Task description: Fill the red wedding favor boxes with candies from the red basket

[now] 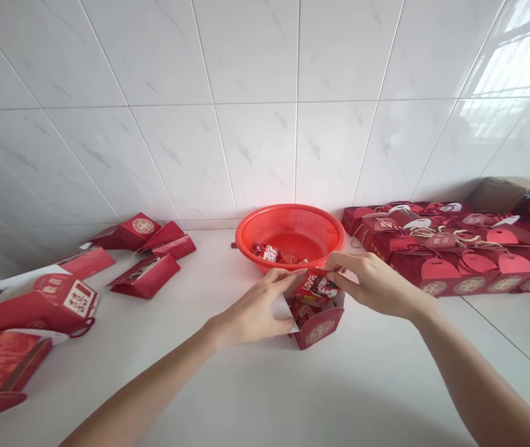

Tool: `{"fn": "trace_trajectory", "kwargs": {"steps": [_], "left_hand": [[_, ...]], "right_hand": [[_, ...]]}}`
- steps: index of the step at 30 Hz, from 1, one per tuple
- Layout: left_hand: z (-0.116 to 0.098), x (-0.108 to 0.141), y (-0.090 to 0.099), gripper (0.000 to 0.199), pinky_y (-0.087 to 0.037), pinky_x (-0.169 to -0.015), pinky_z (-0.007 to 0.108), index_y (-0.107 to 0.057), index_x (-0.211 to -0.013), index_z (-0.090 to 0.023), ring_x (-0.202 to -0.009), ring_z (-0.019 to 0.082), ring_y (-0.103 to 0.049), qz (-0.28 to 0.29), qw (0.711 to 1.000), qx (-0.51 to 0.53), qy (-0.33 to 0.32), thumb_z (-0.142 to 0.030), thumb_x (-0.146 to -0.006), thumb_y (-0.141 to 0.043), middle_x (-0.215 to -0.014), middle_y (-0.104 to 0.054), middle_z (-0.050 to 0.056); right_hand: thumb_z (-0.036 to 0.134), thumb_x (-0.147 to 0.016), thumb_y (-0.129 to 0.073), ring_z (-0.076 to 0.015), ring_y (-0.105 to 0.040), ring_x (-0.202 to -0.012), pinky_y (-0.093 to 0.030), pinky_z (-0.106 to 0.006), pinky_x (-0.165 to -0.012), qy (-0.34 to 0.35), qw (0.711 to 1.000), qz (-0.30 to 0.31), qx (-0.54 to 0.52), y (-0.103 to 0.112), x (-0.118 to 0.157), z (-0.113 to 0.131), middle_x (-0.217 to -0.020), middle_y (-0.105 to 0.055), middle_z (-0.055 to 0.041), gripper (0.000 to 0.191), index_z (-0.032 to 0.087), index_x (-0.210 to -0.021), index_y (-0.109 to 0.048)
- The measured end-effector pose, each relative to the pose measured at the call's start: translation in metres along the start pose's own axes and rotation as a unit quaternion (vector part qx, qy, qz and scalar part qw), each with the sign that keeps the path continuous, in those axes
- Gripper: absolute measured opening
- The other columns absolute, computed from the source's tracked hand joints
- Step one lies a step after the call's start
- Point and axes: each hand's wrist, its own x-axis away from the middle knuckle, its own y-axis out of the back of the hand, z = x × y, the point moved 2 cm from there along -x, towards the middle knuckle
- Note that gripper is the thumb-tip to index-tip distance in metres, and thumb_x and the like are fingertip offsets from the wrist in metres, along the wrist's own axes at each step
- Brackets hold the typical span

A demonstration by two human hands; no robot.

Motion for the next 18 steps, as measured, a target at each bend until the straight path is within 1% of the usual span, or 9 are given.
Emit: {"fn": "trace_trajectory", "kwargs": {"steps": [2,4,6,9,12,16,18], "left_hand": [[0.001,0.002,0.0,0.091,-0.045,-0.113,0.043,-0.035,-0.156,-0.04,-0.141,0.03,-0.045,0.016,1.0,0.014,0.001,-0.021,-0.077,-0.076,-0.155,-0.044,0.004],[0.001,0.007,0.0,0.093,-0.046,-0.113,0.043,-0.035,-0.156,-0.039,-0.141,0.031,-0.045,0.022,1.0,0.013,0.012,-0.019,-0.075,-0.076,-0.154,-0.045,0.004],[-0.002,0.013,0.001,0.095,-0.047,-0.112,0.042,-0.034,-0.157,-0.039,-0.14,0.031,-0.046,0.01,1.0,-0.001,0.018,-0.017,-0.074,-0.076,-0.154,-0.045,0.004],[-0.01,0.022,0.002,0.097,-0.051,-0.108,0.038,-0.029,-0.158,-0.041,-0.138,0.029,-0.049,-0.01,1.0,-0.024,-0.004,-0.012,-0.076,-0.072,-0.155,-0.042,0.004],[-0.014,0.027,0.004,0.098,-0.052,-0.106,0.035,-0.028,-0.158,-0.043,-0.137,0.027,-0.049,-0.008,0.998,-0.053,-0.012,-0.005,-0.077,-0.065,-0.156,-0.039,0.003],[-0.008,0.027,0.007,0.095,-0.05,-0.11,0.037,-0.029,-0.159,-0.039,-0.139,0.029,-0.048,-0.011,0.998,-0.056,-0.005,-0.006,-0.078,-0.066,-0.159,-0.035,0.005],[-0.004,0.026,0.008,0.096,-0.05,-0.11,0.039,-0.029,-0.159,-0.04,-0.141,0.029,-0.046,-0.015,0.999,-0.049,-0.005,-0.006,-0.077,-0.067,-0.16,-0.034,0.004]], "right_hand": [[0.018,-0.096,-0.046,-0.0125,-0.049,-0.055,-0.036,-0.025,-0.054,-0.019,1.0,0.0,0.009,-0.002,0.011,-0.004,-0.067,-0.061,0.0016,0.018,0.021,-0.081,-0.056],[0.02,-0.097,-0.046,-0.0125,-0.049,-0.056,-0.038,-0.025,-0.055,-0.028,1.0,-0.004,-0.003,-0.002,0.021,-0.005,-0.069,-0.061,0.0019,0.018,0.021,-0.082,-0.056],[0.021,-0.099,-0.047,-0.0129,-0.054,-0.062,-0.042,-0.025,-0.058,-0.03,0.999,-0.012,-0.027,-0.001,0.03,-0.004,-0.075,-0.064,0.0009,0.017,0.021,-0.086,-0.058],[0.023,-0.1,-0.049,-0.0138,-0.06,-0.07,-0.047,-0.025,-0.064,-0.026,0.998,-0.022,-0.045,-0.003,0.037,-0.002,-0.083,-0.067,-0.0009,0.016,0.022,-0.091,-0.062],[0.021,-0.099,-0.051,-0.0154,-0.061,-0.073,-0.048,-0.026,-0.065,-0.003,0.999,-0.034,-0.016,-0.006,0.036,0.003,-0.082,-0.066,-0.0021,0.015,0.022,-0.093,-0.064],[0.015,-0.098,-0.051,-0.0172,-0.058,-0.074,-0.047,-0.028,-0.071,0.056,0.996,-0.059,0.042,-0.009,0.025,0.012,-0.081,-0.066,-0.004,0.017,0.02,-0.093,-0.066],[0.013,-0.099,-0.048,-0.0181,-0.058,-0.077,-0.047,-0.029,-0.074,0.083,0.992,-0.074,0.064,-0.011,0.018,0.016,-0.082,-0.066,-0.0055,0.019,0.018,-0.092,-0.066]]}}
